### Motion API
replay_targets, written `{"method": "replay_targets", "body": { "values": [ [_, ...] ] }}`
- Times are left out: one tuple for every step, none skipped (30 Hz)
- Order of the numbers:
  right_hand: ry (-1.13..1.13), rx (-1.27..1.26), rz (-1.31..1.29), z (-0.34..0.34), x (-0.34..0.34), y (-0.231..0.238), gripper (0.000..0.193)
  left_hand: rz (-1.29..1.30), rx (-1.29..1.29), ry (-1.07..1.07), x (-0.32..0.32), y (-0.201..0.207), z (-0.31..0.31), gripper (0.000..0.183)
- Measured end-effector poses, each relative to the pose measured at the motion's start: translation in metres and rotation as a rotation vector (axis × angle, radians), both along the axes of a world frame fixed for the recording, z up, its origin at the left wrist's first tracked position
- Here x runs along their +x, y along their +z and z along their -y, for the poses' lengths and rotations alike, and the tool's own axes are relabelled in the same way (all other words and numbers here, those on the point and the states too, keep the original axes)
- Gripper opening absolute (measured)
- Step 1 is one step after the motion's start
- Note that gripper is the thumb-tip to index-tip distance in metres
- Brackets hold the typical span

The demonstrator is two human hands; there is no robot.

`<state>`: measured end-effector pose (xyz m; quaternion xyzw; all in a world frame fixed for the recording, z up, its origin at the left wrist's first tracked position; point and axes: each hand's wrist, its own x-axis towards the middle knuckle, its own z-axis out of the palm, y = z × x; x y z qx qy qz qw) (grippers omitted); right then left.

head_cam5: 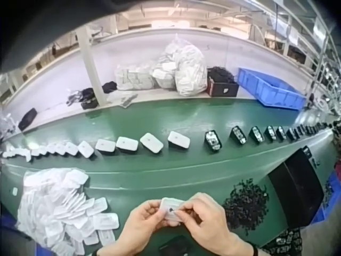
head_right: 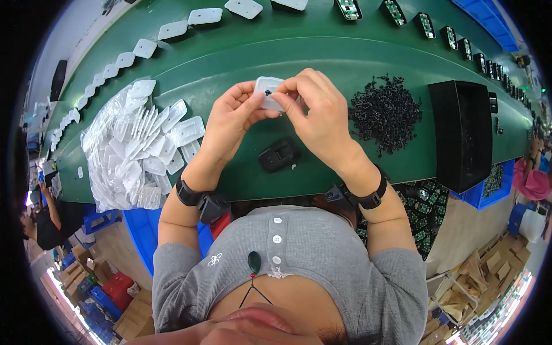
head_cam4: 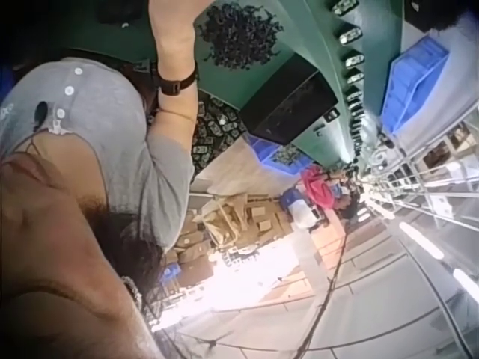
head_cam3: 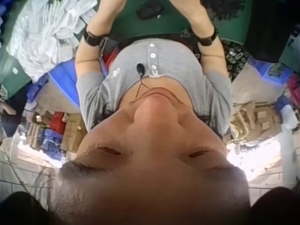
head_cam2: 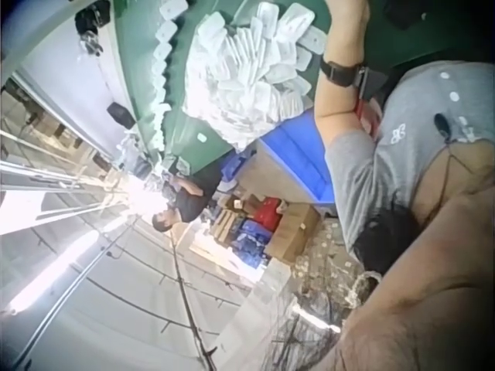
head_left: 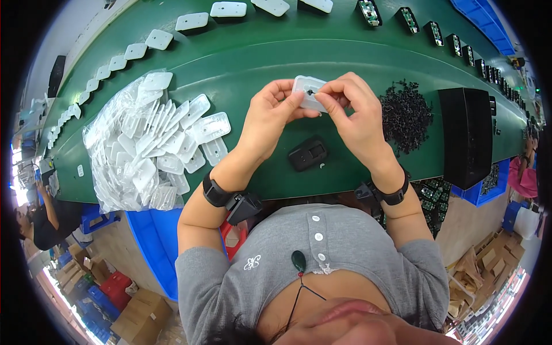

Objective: The person assembles electronic devices by inserting a small black component into a white plastic plate and then pressing the plate onto a black plastic housing. This process is repeated multiple times on a green workbench.

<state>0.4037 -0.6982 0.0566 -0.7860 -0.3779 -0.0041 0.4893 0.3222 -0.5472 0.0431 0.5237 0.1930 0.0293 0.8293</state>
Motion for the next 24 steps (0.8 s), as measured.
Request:
{"method": "replay_targets", "body": {
  "values": [
    [0.001, 0.001, 0.002, -0.001, -0.001, -0.002, 0.009, -0.024, -0.092, -0.002, -0.001, 0.0, 0.0, 0.026],
    [0.008, 0.067, -0.017, -0.003, 0.0, -0.004, 0.009, -0.022, -0.092, -0.002, -0.003, -0.004, -0.003, 0.026],
    [0.015, 0.132, -0.036, -0.004, -0.001, -0.005, 0.008, -0.004, 0.073, -0.065, -0.005, -0.01, -0.008, 0.026],
    [0.015, 0.132, -0.034, -0.004, -0.001, -0.004, 0.008, 0.014, 0.237, -0.129, -0.007, -0.013, -0.01, 0.026],
    [0.023, 0.142, -0.066, -0.003, -0.002, -0.004, 0.008, 0.014, 0.237, -0.126, -0.008, -0.012, -0.01, 0.026],
    [0.031, 0.151, -0.098, -0.002, -0.003, -0.004, 0.008, 0.031, 0.229, -0.1, -0.009, -0.011, -0.01, 0.023],
    [0.032, 0.15, -0.098, -0.002, -0.003, -0.004, 0.008, 0.047, 0.221, -0.074, -0.011, -0.01, -0.01, 0.021],
    [0.041, 0.076, -0.036, -0.003, -0.002, -0.003, 0.009, 0.047, 0.221, -0.071, -0.011, -0.01, -0.008, 0.021],
    [0.049, 0.002, 0.026, -0.003, -0.003, -0.003, 0.009, 0.095, 0.166, -0.026, -0.01, -0.009, -0.004, 0.019],
    [0.051, 0.002, 0.025, -0.003, -0.003, -0.003, 0.009, 0.142, 0.111, 0.02, -0.011, -0.009, -0.002, 0.017],
    [0.041, -0.033, 0.051, -0.004, -0.003, -0.003, 0.009, 0.143, 0.11, 0.019, -0.011, -0.008, 0.0, 0.017],
    [0.031, -0.067, 0.076, -0.004, -0.003, -0.004, 0.009, 0.137, 0.135, 0.017, -0.012, -0.007, 0.001, 0.015],
    [0.029, -0.068, 0.077, -0.004, -0.003, -0.004, 0.009, 0.13, 0.159, 0.014, -0.011, -0.006, 0.002, 0.014],
    [0.015, -0.054, 0.024, -0.005, -0.003, -0.005, 0.009, 0.13, 0.158, 0.014, -0.011, -0.007, 0.004, 0.014],
    [0.0, -0.04, -0.03, -0.005, -0.004, -0.005, 0.01, 0.178, 0.193, 0.032, -0.011, -0.009, 0.006, 0.013],
    [0.0, -0.04, -0.031, -0.006, -0.005, -0.005, 0.01, 0.226, 0.228, 0.05, -0.011, -0.011, 0.007, 0.012],
    [-0.009, 0.003, -0.261, -0.006, -0.006, -0.005, 0.01, 0.226, 0.227, 0.049, -0.011, -0.012, 0.008, 0.012],
    [-0.019, 0.046, -0.491, -0.006, -0.007, -0.005, 0.011, 0.277, 0.274, 0.064, -0.011, -0.013, 0.009, 0.011],
    [-0.02, 0.046, -0.491, -0.007, -0.009, -0.007, 0.011, 0.328, 0.321, 0.078, -0.01, -0.014, 0.01, 0.011],
    [-0.014, 0.097, -0.531, -0.008, -0.012, -0.01, 0.012, 0.327, 0.32, 0.078, -0.01, -0.016, 0.01, 0.011],
    [-0.008, 0.148, -0.57, -0.008, -0.013, -0.012, 0.014, 0.336, 0.34, 0.092, -0.01, -0.017, 0.009, 0.011],
    [-0.01, 0.148, -0.57, -0.007, -0.013, -0.013, 0.014, 0.346, 0.361, 0.106, -0.009, -0.018, 0.009, 0.011],
    [-0.012, 0.073, -0.42, -0.006, -0.014, -0.014, 0.015, 0.343, 0.361, 0.105, -0.01, -0.018, 0.008, 0.011],
    [-0.015, -0.001, -0.27, -0.006, -0.014, -0.015, 0.016, 0.318, 0.266, 0.085, -0.011, -0.018, 0.006, 0.011]
  ]
}}
